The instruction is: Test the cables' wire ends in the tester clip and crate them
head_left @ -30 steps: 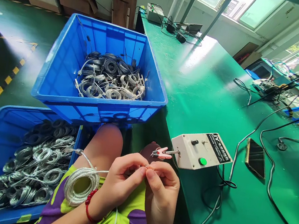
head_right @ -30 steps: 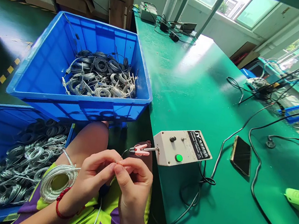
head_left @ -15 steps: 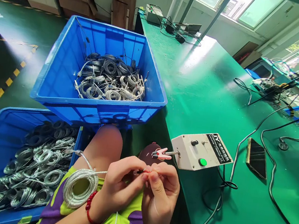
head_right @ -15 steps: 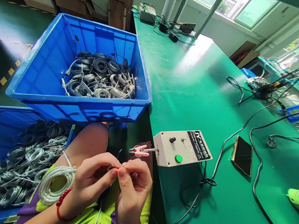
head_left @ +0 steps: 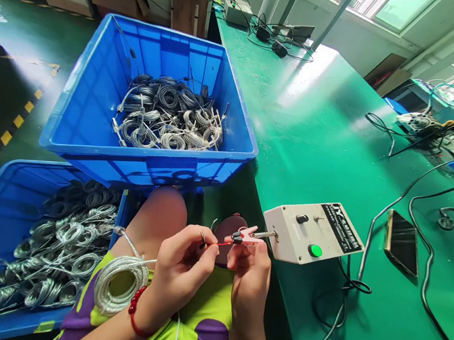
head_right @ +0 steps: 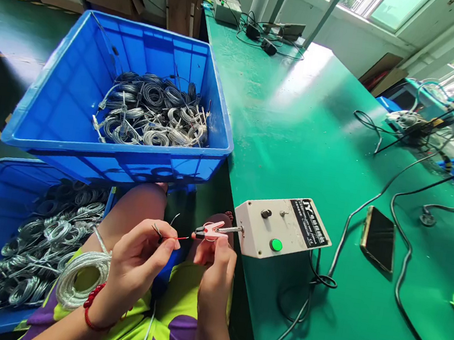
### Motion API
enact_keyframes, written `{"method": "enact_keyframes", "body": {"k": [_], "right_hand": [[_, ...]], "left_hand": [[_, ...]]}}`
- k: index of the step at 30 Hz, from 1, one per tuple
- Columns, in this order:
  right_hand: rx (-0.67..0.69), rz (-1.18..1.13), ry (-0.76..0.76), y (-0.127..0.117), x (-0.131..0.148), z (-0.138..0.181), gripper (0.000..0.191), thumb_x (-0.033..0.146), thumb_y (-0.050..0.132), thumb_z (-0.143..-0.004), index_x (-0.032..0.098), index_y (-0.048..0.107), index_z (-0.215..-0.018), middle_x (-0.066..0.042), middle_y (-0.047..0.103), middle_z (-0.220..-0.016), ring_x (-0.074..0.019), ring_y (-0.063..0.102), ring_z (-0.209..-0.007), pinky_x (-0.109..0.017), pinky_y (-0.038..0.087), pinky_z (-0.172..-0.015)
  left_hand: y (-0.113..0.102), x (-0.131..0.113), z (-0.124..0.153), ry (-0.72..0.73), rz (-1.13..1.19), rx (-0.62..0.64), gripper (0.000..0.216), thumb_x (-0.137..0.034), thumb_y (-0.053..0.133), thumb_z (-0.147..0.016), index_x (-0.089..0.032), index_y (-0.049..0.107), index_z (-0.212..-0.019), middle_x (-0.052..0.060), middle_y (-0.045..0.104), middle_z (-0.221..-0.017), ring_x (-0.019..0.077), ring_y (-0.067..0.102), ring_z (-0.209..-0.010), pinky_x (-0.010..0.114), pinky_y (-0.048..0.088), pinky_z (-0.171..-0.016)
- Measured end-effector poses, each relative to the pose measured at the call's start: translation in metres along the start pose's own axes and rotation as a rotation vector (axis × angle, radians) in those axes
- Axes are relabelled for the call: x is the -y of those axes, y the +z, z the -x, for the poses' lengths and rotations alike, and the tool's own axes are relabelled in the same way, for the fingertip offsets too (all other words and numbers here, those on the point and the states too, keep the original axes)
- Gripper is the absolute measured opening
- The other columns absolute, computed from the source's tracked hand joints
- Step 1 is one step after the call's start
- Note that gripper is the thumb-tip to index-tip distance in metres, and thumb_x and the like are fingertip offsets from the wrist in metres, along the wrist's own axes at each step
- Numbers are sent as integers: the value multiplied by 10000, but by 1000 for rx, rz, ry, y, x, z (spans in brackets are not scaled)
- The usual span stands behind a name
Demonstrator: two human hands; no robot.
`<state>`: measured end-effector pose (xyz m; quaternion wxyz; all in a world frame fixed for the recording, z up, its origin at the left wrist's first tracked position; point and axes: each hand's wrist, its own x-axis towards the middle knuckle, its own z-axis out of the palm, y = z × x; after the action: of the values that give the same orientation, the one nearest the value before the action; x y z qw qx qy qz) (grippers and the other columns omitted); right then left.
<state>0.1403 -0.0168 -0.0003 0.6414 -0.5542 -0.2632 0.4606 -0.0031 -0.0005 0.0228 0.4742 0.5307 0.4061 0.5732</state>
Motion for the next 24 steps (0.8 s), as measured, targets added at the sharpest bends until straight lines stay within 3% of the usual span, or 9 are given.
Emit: {"method": "enact_keyframes", "body": {"k": [3,5,10,16,20,24], "right_hand": [[51,-130,28,0,1,-11,533,719,804,-963,220,873,-1134,-38,734,-906,-161,598,-684,-297,501,-624],[86,-238,42,-1,0,-16,531,685,872,-933,246,859,-1230,-17,703,-894,-144,577,-672,-279,509,-624],[132,-365,70,-4,-8,-24,512,714,977,-832,263,856,-1043,48,575,-689,-122,500,-591,-237,495,-590],[57,-370,151,-6,-11,-24,527,689,1025,-785,271,831,-1040,2,755,-843,-133,661,-640,-232,583,-605],[32,-428,183,-4,-10,-23,508,629,1082,-734,269,837,-996,16,762,-806,-105,683,-613,-175,595,-577],[45,-404,175,-5,-9,-24,519,656,1064,-747,268,831,-1001,11,766,-809,-119,693,-600,-200,632,-572]], "left_hand": [[3,0,-5,-46,13,5,69,-176,736,-1046,-195,761,-985,0,711,-782,110,603,-612,194,478,-565],[3,0,-8,-93,24,31,73,-191,739,-1044,-192,761,-975,3,713,-782,114,600,-619,196,479,-567],[2,0,-17,-181,90,67,86,-227,740,-1057,-190,764,-983,11,736,-820,105,566,-618,192,446,-547],[6,0,-21,-170,92,65,85,-246,727,-1083,-209,778,-1026,62,860,-1043,94,568,-594,204,458,-534],[9,1,-20,-170,75,82,66,-218,726,-1073,-209,770,-1025,84,893,-1094,116,643,-643,218,501,-568],[9,2,-19,-158,31,81,67,-203,728,-1060,-191,777,-1016,98,898,-1085,129,676,-678,226,530,-596]]}}
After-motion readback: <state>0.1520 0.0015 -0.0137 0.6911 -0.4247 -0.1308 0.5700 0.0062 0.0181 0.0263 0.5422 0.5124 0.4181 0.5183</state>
